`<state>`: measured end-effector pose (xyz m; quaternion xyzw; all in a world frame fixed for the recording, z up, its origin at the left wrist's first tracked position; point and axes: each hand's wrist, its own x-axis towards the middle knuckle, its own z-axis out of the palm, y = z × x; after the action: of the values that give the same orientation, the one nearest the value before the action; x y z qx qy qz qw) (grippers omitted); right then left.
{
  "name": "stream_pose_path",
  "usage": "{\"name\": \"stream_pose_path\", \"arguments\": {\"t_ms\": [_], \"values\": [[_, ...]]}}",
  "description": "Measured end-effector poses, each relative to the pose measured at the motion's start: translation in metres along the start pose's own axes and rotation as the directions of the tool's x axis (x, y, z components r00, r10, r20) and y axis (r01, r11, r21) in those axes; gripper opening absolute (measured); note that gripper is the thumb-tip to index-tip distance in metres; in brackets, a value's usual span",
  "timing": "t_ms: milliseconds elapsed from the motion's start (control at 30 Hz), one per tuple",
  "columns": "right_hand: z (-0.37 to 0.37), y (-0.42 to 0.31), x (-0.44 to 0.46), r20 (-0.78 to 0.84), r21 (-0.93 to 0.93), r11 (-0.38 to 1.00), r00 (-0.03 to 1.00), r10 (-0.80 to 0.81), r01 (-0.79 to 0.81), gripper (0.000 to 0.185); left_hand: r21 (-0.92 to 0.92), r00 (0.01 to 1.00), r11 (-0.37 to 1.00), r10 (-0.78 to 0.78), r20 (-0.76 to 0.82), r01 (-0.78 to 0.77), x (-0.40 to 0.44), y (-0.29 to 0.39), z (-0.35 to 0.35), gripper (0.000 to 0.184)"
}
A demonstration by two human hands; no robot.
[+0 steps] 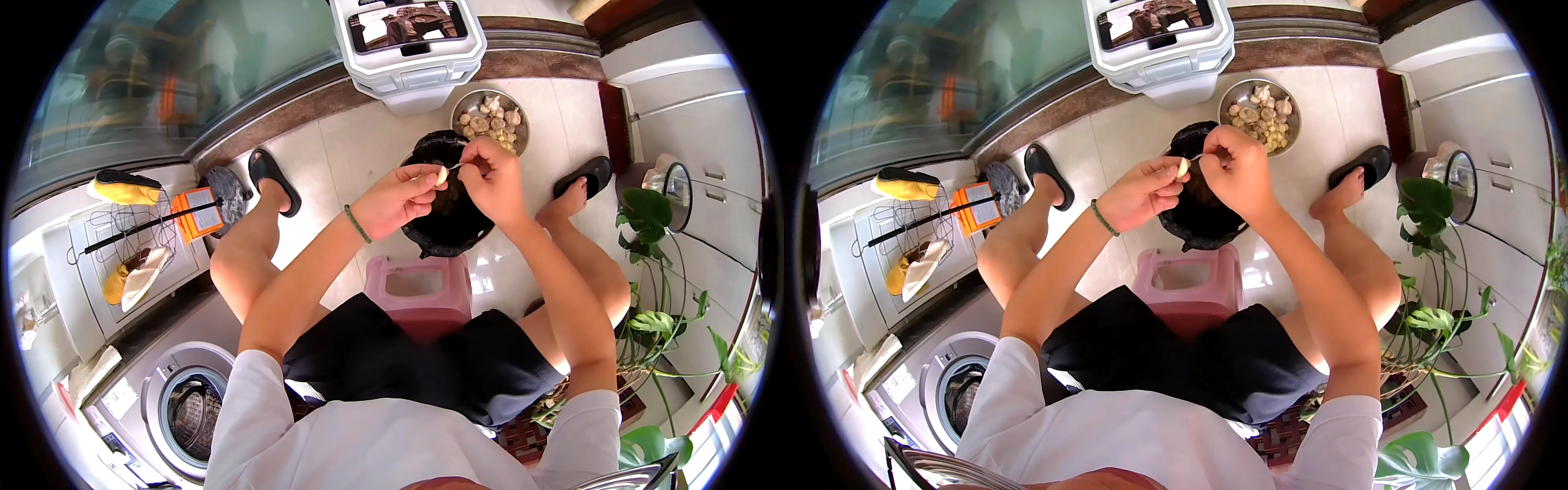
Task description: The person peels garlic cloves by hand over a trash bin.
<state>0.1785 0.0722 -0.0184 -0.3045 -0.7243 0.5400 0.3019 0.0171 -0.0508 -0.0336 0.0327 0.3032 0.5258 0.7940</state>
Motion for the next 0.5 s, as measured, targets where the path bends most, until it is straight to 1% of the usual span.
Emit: {"name": "stream_pose_path", "arguments": {"t_ms": [33,167,233,300,333,367,400,433,467,500], "values": [[-0.003,0.005,-0.001,0.038,-0.008,1.000,0.999,0.031,-0.031,0.007,-0.001,1.000,1.000,-0.002,0.000,0.002,-0.001,0.002,0.001,0.018],[-0.007,0.012,-0.005,0.038,0.042,0.996,0.997,0.073,-0.074,0.008,-0.027,1.000,1.000,0.013,0.003,-0.013,-0.002,0.004,0.001,0.018],[-0.012,0.005,-0.005,0.159,-0.113,0.993,0.987,0.004,0.015,0.006,-0.024,1.000,0.999,0.025,0.003,-0.025,-0.002,0.005,0.001,0.018],[-0.011,0.002,-0.005,0.157,-0.103,0.994,0.987,-0.017,0.033,0.003,0.164,0.988,0.977,0.146,-0.042,-0.138,-0.003,0.007,0.004,0.020],[-0.009,0.000,-0.006,0.156,-0.092,0.994,0.987,-0.038,0.053,0.001,0.164,0.989,0.977,0.145,-0.042,-0.136,-0.004,0.008,0.006,0.020],[-0.005,-0.003,-0.006,0.155,-0.092,0.994,0.987,-0.037,0.052,0.001,0.327,0.971,0.930,0.214,-0.106,-0.169,-0.004,0.009,0.008,0.021],[0.000,-0.008,-0.007,0.113,0.035,0.999,0.993,-0.032,0.028,0.004,0.484,0.944,0.856,0.289,-0.156,-0.183,-0.004,0.009,0.010,0.022],[0.002,-0.010,-0.007,0.071,0.163,0.987,0.997,-0.022,0.011,0.008,0.483,0.945,0.857,0.288,-0.156,-0.182,-0.004,0.010,0.010,0.022],[0.001,-0.009,-0.007,0.071,0.163,0.987,0.997,-0.022,0.010,0.008,0.513,0.937,0.833,0.319,-0.142,-0.207,-0.005,0.010,0.011,0.023],[-0.001,-0.007,-0.008,0.128,0.147,0.989,0.991,-0.042,0.023,0.010,0.541,0.928,0.808,0.350,-0.126,-0.231,-0.006,0.011,0.011,0.024]]}}
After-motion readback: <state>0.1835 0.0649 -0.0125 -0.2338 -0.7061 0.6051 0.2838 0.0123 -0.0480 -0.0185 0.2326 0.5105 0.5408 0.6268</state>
